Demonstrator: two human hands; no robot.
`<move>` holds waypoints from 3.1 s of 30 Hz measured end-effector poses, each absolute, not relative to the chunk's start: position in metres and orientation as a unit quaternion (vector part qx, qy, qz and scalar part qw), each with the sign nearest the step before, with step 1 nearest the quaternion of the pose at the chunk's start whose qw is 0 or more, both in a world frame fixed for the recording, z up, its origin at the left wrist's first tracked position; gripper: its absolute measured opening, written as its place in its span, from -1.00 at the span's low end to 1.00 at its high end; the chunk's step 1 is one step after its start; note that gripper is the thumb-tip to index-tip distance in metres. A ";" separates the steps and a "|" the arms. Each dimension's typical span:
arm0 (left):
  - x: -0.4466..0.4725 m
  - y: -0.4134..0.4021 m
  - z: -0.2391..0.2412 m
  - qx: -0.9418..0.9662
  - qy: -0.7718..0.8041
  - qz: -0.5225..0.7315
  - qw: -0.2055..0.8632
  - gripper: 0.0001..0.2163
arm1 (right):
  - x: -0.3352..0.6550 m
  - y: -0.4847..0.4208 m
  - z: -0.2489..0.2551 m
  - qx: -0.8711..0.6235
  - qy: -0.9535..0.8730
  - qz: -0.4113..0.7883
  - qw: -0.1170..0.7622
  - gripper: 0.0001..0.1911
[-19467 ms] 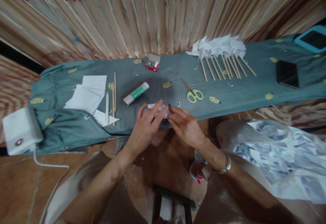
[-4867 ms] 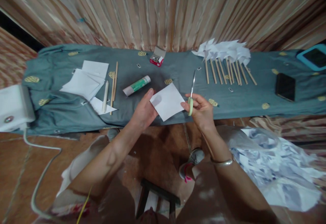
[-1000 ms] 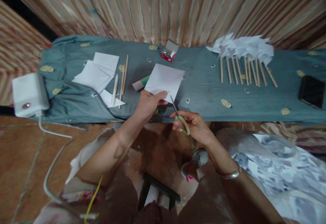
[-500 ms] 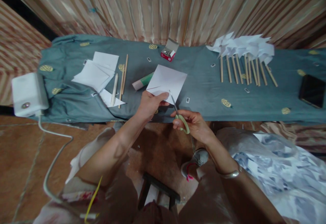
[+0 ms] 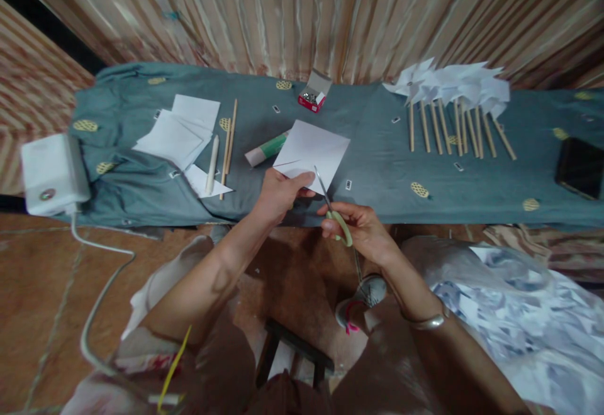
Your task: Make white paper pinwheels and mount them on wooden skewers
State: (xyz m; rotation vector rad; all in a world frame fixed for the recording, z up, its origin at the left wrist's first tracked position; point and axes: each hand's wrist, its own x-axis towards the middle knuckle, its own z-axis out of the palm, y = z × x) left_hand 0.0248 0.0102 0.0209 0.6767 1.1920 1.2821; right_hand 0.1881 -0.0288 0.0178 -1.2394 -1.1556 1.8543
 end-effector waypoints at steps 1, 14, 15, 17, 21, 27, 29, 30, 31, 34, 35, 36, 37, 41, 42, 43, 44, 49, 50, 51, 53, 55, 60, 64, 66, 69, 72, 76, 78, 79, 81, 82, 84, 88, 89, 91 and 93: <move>0.025 0.010 0.021 0.290 0.512 0.552 0.591 -0.69 | 0.188 -0.029 0.018 -0.470 -0.436 0.702 0.310 -0.55; 0.027 0.009 0.021 0.290 0.523 0.542 0.590 -0.70 | 0.189 -0.028 0.017 -0.474 -0.433 0.701 0.311 -0.57; 0.027 0.009 0.021 0.291 0.526 0.539 0.590 -0.70 | 0.189 -0.028 0.016 -0.474 -0.433 0.701 0.310 -0.58; 0.027 0.009 0.021 0.290 0.530 0.538 0.588 -0.69 | 0.190 -0.028 0.015 -0.472 -0.435 0.702 0.310 -0.59; 0.027 0.009 0.021 0.291 0.524 0.541 0.590 -0.69 | 0.190 -0.028 0.014 -0.467 -0.440 0.702 0.309 -0.60; 0.028 0.008 0.021 0.293 0.520 0.539 0.595 -0.70 | 0.191 -0.028 0.012 -0.472 -0.440 0.698 0.311 -0.59; 0.028 0.008 0.021 0.291 0.517 0.540 0.597 -0.70 | 0.191 -0.028 0.011 -0.471 -0.441 0.697 0.312 -0.60; 0.028 0.008 0.021 0.290 0.517 0.540 0.597 -0.70 | 0.191 -0.028 0.011 -0.471 -0.442 0.697 0.313 -0.61; 0.028 0.008 0.021 0.289 0.516 0.540 0.598 -0.70 | 0.191 -0.028 0.012 -0.471 -0.441 0.697 0.314 -0.61; 0.028 0.008 0.021 0.288 0.518 0.539 0.598 -0.69 | 0.190 -0.028 0.013 -0.472 -0.434 0.699 0.316 -0.60; 0.027 0.008 0.021 0.289 0.519 0.539 0.597 -0.69 | 0.190 -0.028 0.014 -0.472 -0.432 0.700 0.317 -0.60; 0.027 0.008 0.020 0.290 0.519 0.538 0.597 -0.69 | 0.189 -0.028 0.014 -0.471 -0.430 0.701 0.318 -0.60; 0.027 0.008 0.020 0.290 0.519 0.538 0.597 -0.69 | 0.189 -0.028 0.015 -0.471 -0.428 0.702 0.319 -0.59; 0.027 0.008 0.020 0.284 0.512 0.544 0.600 -0.70 | 0.188 -0.028 0.014 -0.476 -0.425 0.700 0.319 -0.60; 0.027 0.008 0.020 0.283 0.511 0.546 0.600 -0.70 | 0.188 -0.028 0.014 -0.478 -0.424 0.700 0.319 -0.60; 0.027 0.008 0.020 0.282 0.511 0.547 0.600 -0.70 | 0.188 -0.028 0.013 -0.480 -0.423 0.700 0.319 -0.61; 0.027 0.008 0.020 0.282 0.513 0.547 0.599 -0.70 | 0.188 -0.028 0.013 -0.480 -0.423 0.699 0.319 -0.61; 0.027 0.007 0.021 0.283 0.523 0.540 0.596 -0.70 | 0.187 -0.028 0.016 -0.483 -0.425 0.698 0.316 -0.59; 0.027 0.007 0.021 0.282 0.524 0.539 0.596 -0.70 | 0.187 -0.028 0.017 -0.483 -0.426 0.699 0.312 -0.58; 0.027 0.007 0.021 0.280 0.524 0.538 0.598 -0.69 | 0.186 -0.028 0.017 -0.482 -0.427 0.700 0.307 -0.58; 0.026 0.007 0.022 0.274 0.521 0.539 0.603 -0.69 | 0.186 -0.029 0.017 -0.479 -0.431 0.704 0.298 -0.57; 0.024 0.009 0.023 0.267 0.516 0.543 0.607 -0.70 | 0.186 -0.029 0.016 -0.475 -0.436 0.707 0.292 -0.56; 0.017 0.013 0.026 0.254 0.506 0.563 0.603 -0.78 | 0.191 -0.029 0.014 -0.462 -0.464 0.701 0.283 -0.55; 0.013 0.016 0.029 0.261 0.492 0.583 0.592 -0.77 | 0.200 -0.026 0.016 -0.474 -0.485 0.679 0.282 -0.56; 0.013 0.016 0.028 0.270 0.487 0.589 0.586 -0.75 | 0.205 -0.023 0.017 -0.491 -0.482 0.658 0.307 -0.56; 0.015 0.015 0.025 0.275 0.489 0.587 0.583 -0.72 | 0.212 -0.016 0.017 -0.523 -0.457 0.605 0.390 -0.54; 0.018 0.012 0.023 0.289 0.510 0.563 0.583 -0.70 | 0.219 -0.005 0.016 -0.543 -0.429 0.542 0.477 -0.55; 0.024 0.009 0.021 0.303 0.523 0.545 0.581 -0.68 | 0.228 0.009 0.017 -0.541 -0.422 0.495 0.533 -0.56; 0.026 0.008 0.019 0.304 0.515 0.546 0.587 -0.65 | 0.230 0.012 0.019 -0.538 -0.418 0.494 0.541 -0.56; 0.027 0.008 0.018 0.305 0.510 0.545 0.591 -0.64 | 0.230 0.014 0.019 -0.535 -0.415 0.497 0.542 -0.55; 0.027 0.008 0.015 0.309 0.504 0.540 0.599 -0.64 | 0.230 0.015 0.020 -0.533 -0.415 0.503 0.539 -0.52; 0.028 0.008 0.013 0.311 0.506 0.537 0.600 -0.64 | 0.229 0.015 0.021 -0.534 -0.417 0.504 0.536 -0.51; 0.028 0.008 0.010 0.320 0.516 0.525 0.596 -0.65 | 0.229 0.015 0.020 -0.535 -0.425 0.501 0.531 -0.49; 0.030 0.005 0.010 0.348 0.531 0.497 0.591 -0.64 | 0.228 0.016 0.017 -0.517 -0.438 0.511 0.530 -0.52; 0.031 0.004 0.011 0.354 0.534 0.491 0.591 -0.65 | 0.227 0.016 0.016 -0.512 -0.443 0.516 0.525 -0.52; 0.032 0.002 0.013 0.363 0.537 0.477 0.593 -0.68 | 0.224 0.015 0.015 -0.511 -0.450 0.525 0.511 -0.50; 0.033 0.001 0.014 0.374 0.537 0.462 0.599 -0.72 | 0.219 0.014 0.016 -0.513 -0.447 0.535 0.501 -0.47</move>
